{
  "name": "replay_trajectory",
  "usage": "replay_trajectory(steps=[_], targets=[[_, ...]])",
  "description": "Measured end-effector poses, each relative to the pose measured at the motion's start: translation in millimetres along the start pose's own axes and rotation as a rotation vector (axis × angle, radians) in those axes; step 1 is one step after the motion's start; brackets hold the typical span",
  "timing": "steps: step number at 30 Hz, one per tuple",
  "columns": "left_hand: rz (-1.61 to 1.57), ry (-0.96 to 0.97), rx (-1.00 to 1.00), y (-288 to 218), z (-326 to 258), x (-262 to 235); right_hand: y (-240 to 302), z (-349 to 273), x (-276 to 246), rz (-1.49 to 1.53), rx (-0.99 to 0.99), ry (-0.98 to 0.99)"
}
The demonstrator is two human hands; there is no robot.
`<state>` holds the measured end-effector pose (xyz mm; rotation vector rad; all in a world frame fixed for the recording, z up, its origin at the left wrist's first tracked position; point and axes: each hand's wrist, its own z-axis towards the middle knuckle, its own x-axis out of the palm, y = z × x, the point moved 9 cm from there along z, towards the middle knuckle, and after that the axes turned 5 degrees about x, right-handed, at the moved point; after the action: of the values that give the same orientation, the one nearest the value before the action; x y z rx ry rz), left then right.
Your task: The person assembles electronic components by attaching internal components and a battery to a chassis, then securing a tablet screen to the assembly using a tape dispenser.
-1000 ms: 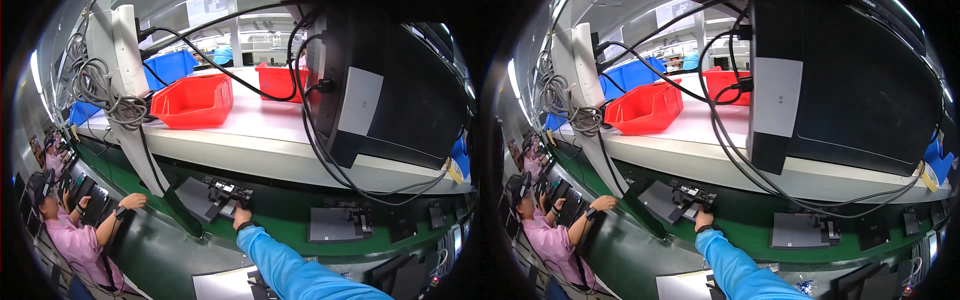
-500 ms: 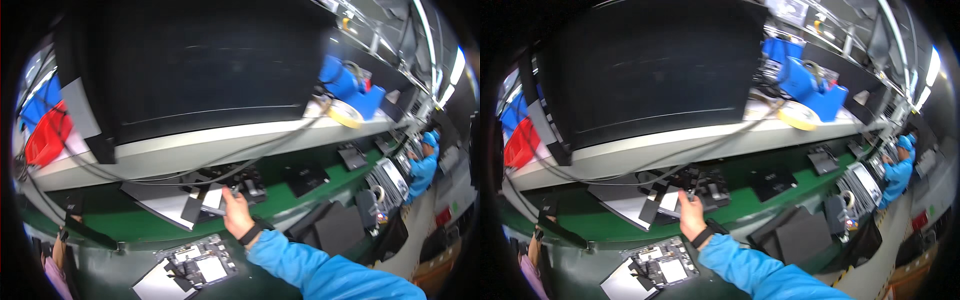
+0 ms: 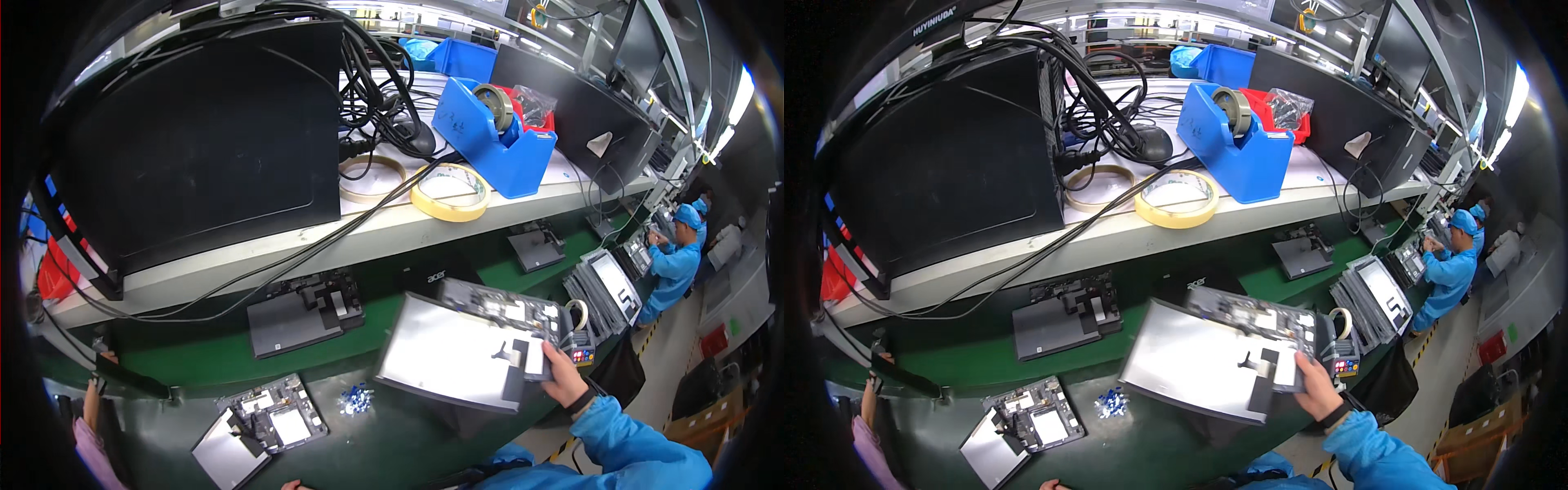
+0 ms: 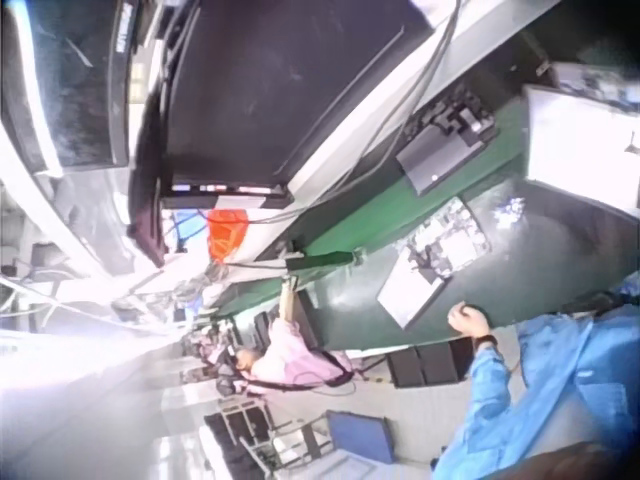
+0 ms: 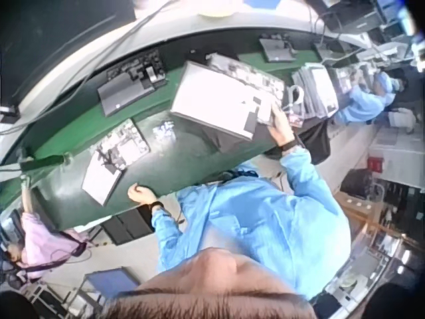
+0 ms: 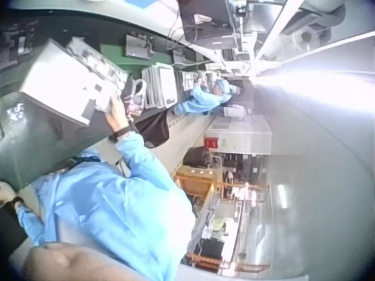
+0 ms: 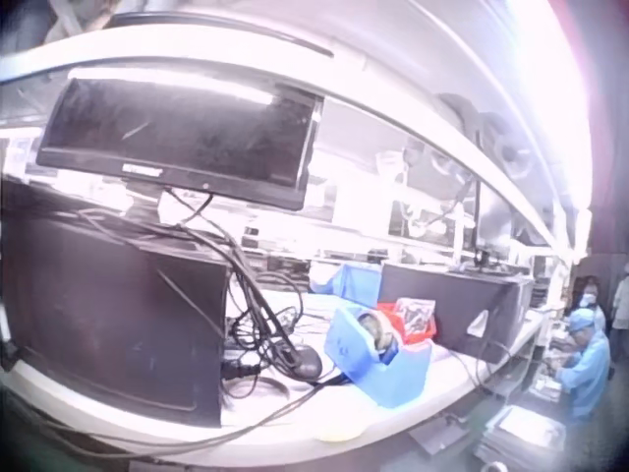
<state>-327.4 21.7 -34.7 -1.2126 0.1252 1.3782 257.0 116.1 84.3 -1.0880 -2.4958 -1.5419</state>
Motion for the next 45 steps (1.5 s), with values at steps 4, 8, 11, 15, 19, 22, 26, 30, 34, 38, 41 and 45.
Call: replay_trajectory(steps=[4,8,11,15,19,22,26,30,34,38,41,45], targets=[[-0.026,-0.043,0.016,8,-2,-4,-45,-1,-76,0.07,0.008,-0.085],[-0.097,0.034,-0.023,31,-10,32,-67,-6,-109,-0.022,-0.066,-0.201],[-0.126,0.121,-0.062,32,-5,25,-56,15,-136,-0.367,-0.327,-0.337],[-0.667,0.372,-0.473,90,-12,40,-13,-8,-114,-1.235,-0.387,-0.784],[-0.899,0.43,-0.93,103,-5,23,25,-68,-42,-1.28,-0.769,-0.963],[-1.218,0.175,-1.218,120,-3,24,-16,-97,81,-0.89,-0.796,-0.452],[-1.346,-0.036,-1.259,150,3,29,-100,-99,217,-1.293,-0.848,-0.184],[-1.298,0.083,-1.297,148,8,28,-74,-91,158,-1.403,-0.94,-0.43],[-1.16,-0.021,-1.232,176,-9,5,-88,-44,143,-1.305,-0.841,-0.176],[-0.93,0.582,-0.807,90,-11,21,-94,-23,140,-1.475,-0.77,-0.139],[-0.875,1.092,-0.572,-70,9,41,-79,-28,120,-1.397,-0.757,-0.183],[-0.915,1.321,-0.111,-224,10,123,-68,-25,101,-1.281,-0.751,-0.182]])
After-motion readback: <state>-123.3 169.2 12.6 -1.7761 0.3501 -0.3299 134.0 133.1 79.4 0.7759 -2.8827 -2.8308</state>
